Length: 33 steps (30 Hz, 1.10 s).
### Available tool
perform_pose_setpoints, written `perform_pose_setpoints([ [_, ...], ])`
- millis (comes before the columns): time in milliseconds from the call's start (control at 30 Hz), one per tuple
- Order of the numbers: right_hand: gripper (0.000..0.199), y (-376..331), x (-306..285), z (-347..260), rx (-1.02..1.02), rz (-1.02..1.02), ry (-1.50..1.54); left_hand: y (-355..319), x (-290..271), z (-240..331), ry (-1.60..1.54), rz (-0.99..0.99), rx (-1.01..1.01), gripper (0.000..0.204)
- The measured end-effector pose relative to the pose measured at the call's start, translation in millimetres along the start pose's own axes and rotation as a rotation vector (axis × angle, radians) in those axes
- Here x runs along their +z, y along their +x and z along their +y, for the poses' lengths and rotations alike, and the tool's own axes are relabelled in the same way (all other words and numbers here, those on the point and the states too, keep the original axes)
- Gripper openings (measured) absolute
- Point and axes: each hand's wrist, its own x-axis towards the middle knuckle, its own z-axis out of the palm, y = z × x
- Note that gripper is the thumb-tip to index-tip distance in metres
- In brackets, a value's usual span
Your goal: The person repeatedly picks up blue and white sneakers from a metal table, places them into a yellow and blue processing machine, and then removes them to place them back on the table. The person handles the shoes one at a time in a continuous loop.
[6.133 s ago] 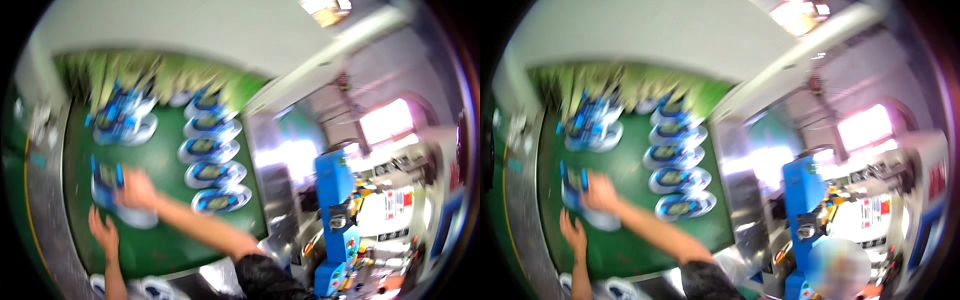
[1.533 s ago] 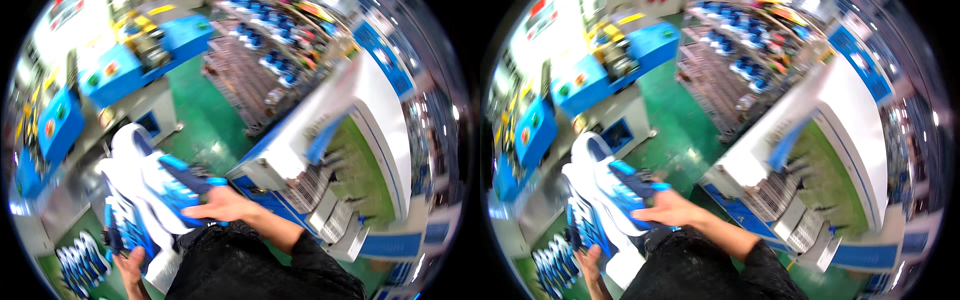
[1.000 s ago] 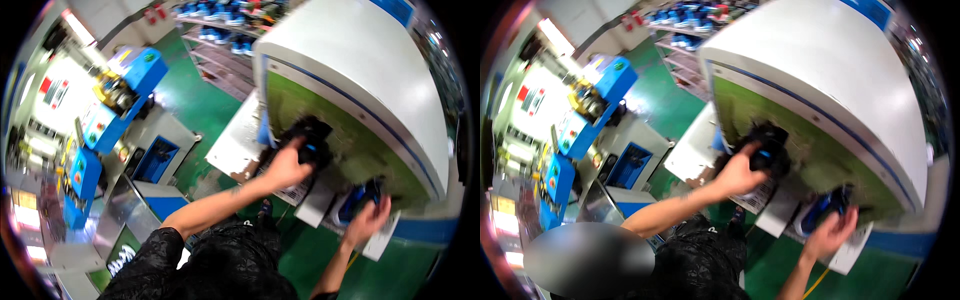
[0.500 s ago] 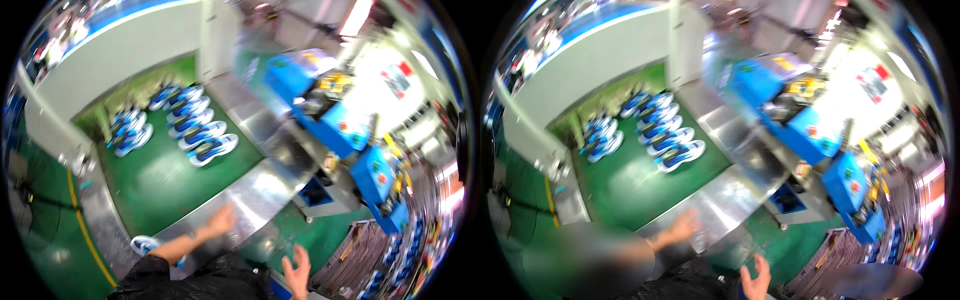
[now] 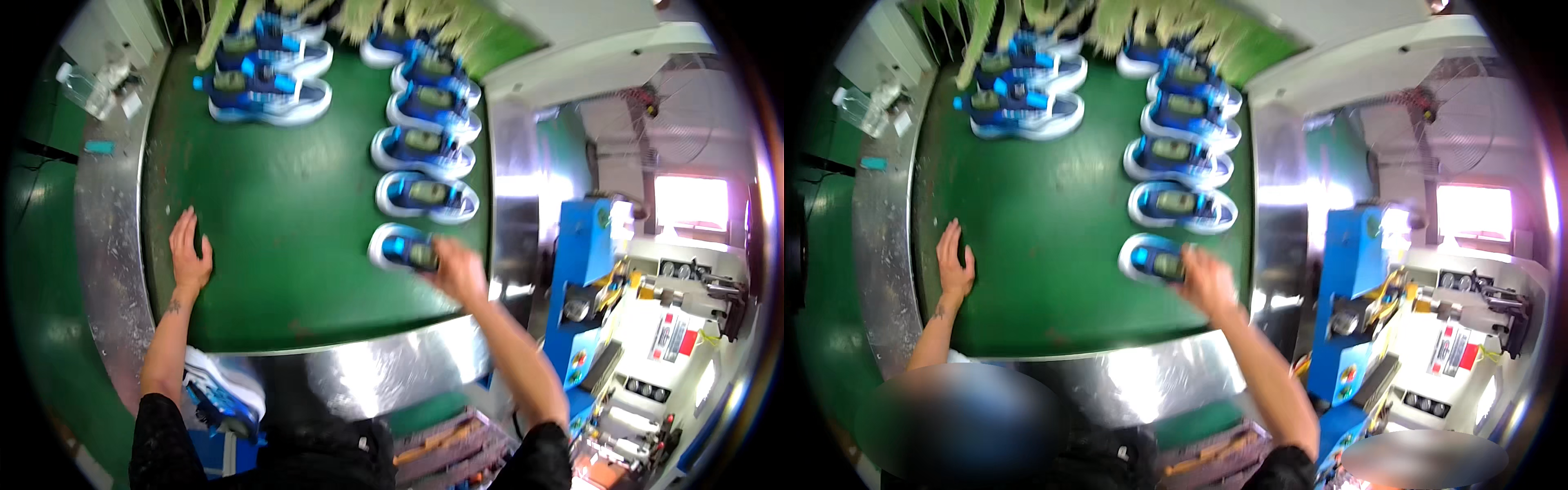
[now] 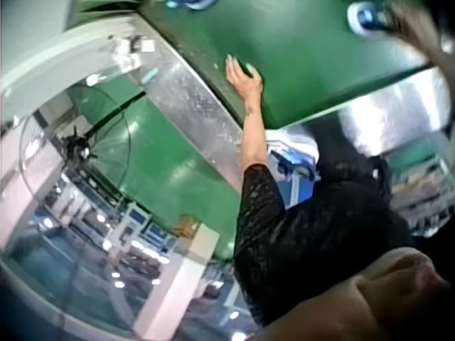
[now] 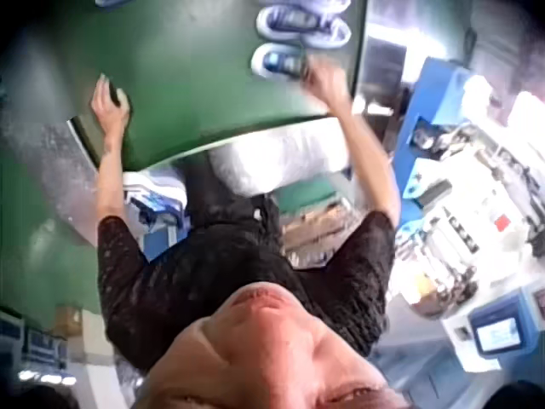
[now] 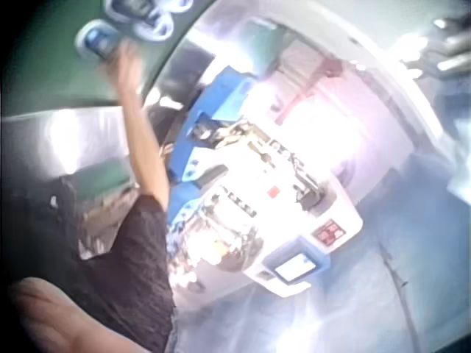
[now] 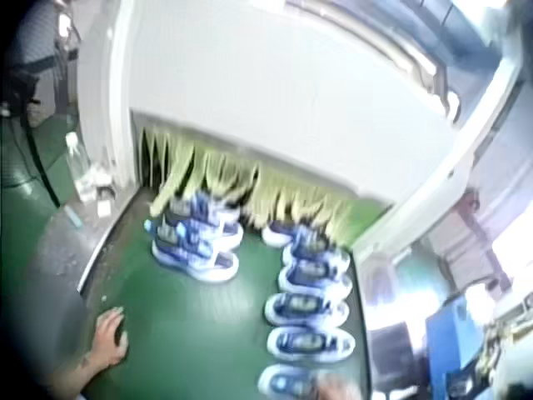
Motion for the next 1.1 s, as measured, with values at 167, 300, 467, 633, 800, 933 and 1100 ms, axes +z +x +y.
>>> perform_pose_setpoints([
  [167, 0.074, -84, -71, -130, 0.673, 0.107, 0.867, 70, -12, 14, 0.018, -0.142, -0.139, 0.053],
  [300, 0.061, -158, -152, -148, 0.204, 0.214, 1.002, 113, -85, 171, -1.063, -1.117, -0.699, 0.064],
  [467, 0.077, -205, -210, -124, -0.453, 0.488, 0.530, 49, -192, 337, -1.455, -1.287, -0.722, 0.076],
  [633, 0.086, -311, -148, -150, 0.084, 0.745, 1.566, 0, -208, 442, -1.766, -1.174, -0.250, 0.088],
  [800, 0.071, -397, -145, -85, 0.209, 0.864, 1.676, -87, -175, 554, -1.632, -1.240, -0.274, 0.068],
  [933, 0.066, -486, -105, -48, 0.542, 1.070, 2.196, -147, -114, 632, -1.543, -1.158, -0.336, 0.055],
  [1100, 0.056, -531, -145, 13, 0.710, 1.075, 1.447, -42, -46, 759, -1.322, -0.976, 0.275, 0.069],
])
